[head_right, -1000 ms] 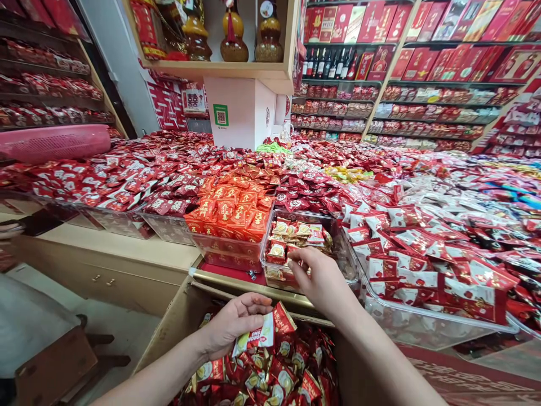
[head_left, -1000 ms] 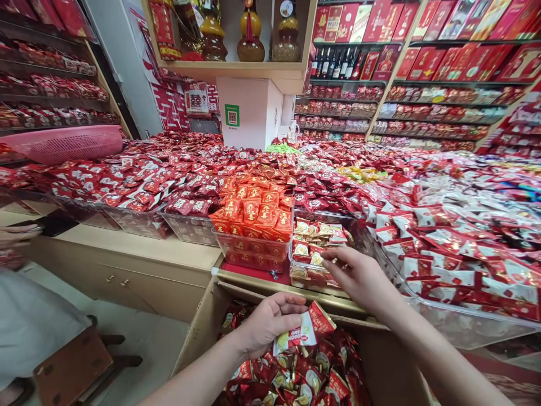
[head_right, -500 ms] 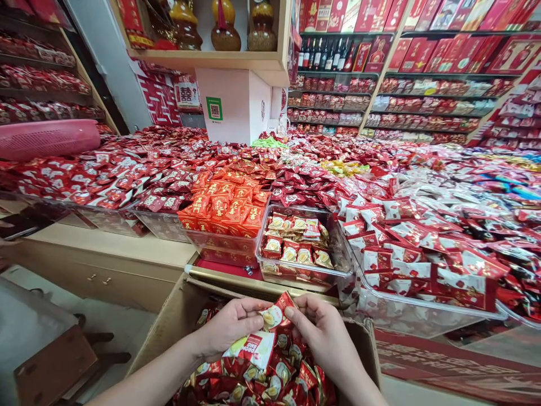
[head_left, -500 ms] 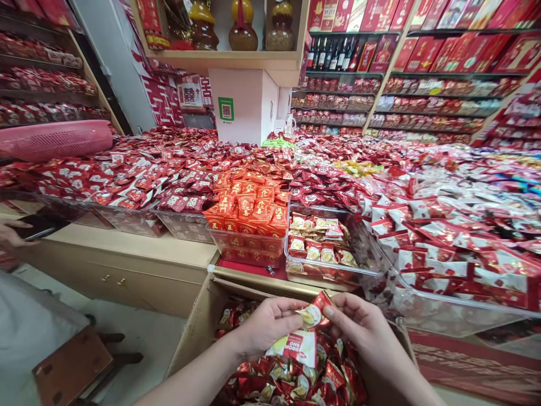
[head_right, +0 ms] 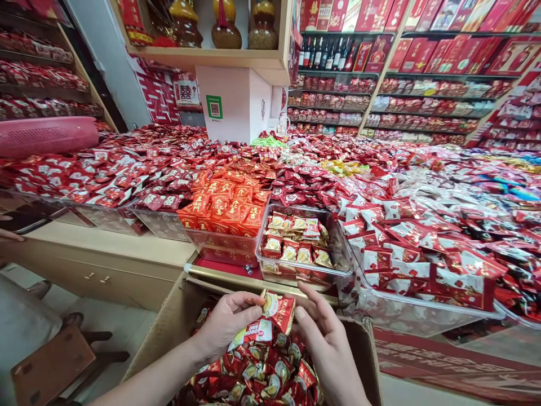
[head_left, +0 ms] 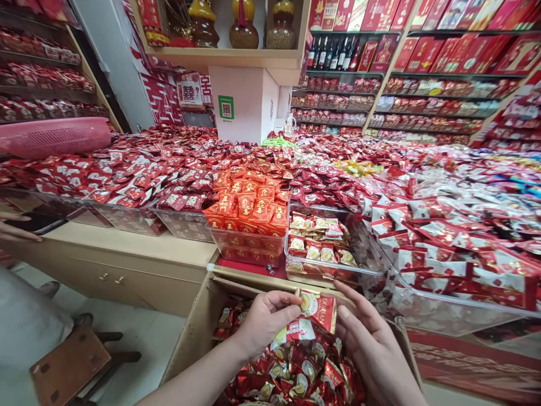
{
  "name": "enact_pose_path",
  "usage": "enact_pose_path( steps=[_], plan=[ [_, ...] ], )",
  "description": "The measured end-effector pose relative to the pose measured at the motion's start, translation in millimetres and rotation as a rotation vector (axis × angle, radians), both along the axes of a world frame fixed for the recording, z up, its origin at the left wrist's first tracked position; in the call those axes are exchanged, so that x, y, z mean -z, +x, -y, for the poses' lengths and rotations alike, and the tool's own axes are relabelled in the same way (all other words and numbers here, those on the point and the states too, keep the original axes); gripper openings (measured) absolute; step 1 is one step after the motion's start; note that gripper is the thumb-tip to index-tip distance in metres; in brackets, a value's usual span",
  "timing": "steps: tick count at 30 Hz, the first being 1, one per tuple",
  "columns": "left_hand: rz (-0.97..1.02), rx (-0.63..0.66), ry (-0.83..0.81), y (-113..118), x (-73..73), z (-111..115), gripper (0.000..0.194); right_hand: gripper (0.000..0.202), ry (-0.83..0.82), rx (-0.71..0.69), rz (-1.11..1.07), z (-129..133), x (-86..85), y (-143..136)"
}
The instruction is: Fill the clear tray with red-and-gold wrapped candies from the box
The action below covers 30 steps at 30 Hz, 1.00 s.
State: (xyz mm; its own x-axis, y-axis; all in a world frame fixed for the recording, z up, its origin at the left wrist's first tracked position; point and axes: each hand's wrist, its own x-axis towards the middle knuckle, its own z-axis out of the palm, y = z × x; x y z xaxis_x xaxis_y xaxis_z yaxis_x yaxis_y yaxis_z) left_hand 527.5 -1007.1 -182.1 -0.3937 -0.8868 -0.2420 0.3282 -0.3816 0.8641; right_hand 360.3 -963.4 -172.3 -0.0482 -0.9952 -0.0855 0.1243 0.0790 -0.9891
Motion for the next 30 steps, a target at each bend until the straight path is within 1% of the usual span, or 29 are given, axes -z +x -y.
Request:
enact_pose_path(
  steps=[1, 3, 4, 6, 8, 10, 11, 13, 16, 19, 24, 30],
  plan=[
    [0.019, -0.017, -0.029, -0.7, 0.1, -0.2, 0.022, 0.047, 0.048, 0.005, 0.05, -2.1, -0.2, 4.4],
    [0.037, -0.035, -0.084, -0.8, 0.3, -0.5, 0.02, 0.043, 0.082, -0.041, 0.026, -4.7, -3.2, 9.6],
    [0.03, -0.046, -0.102, -0.4, 0.5, -0.5, 0.02, 0.038, 0.066, -0.07, -0.039, -4.2, -6.9, 9.2],
    [-0.006, -0.067, -0.121, 1.1, 1.1, 0.3, 0.021, 0.031, -0.032, -0.071, -0.223, 2.9, -20.2, 2.2],
    [-0.03, -0.07, -0.129, 2.7, 2.0, 1.9, 0.023, 0.029, -0.19, 0.021, -0.45, 20.3, -39.5, -10.2],
    [-0.013, -0.065, -0.136, 4.0, 3.3, 3.9, 0.024, 0.025, -0.348, 0.112, -0.716, 47.0, -59.0, -21.5],
    [0.003, -0.063, -0.136, 4.4, 4.1, 4.8, 0.023, 0.022, -0.41, 0.124, -0.847, 62.3, -66.6, -24.9],
    [0.031, -0.066, -0.128, 4.7, 6.1, 6.1, 0.024, 0.019, -0.462, 0.058, -1.044, 92.2, -75.3, -25.8],
    [0.061, -0.064, -0.121, 4.7, 9.3, 6.9, 0.025, 0.022, -0.417, -0.08, -1.226, 124.8, -75.4, -16.0],
    [0.08, -0.072, -0.124, 4.3, 11.7, 7.1, 0.025, 0.019, -0.378, -0.18, -1.292, 137.8, -71.8, -6.2],
    [0.095, -0.052, -0.129, 2.6, 13.7, 7.7, 0.027, 0.009, -0.317, -0.289, -1.167, 142.7, -66.2, -6.1],
    [0.113, -0.024, -0.135, 2.3, 15.7, 7.7, 0.029, 0.008, -0.256, -0.443, -1.033, 149.6, -47.7, -5.9]
  ],
)
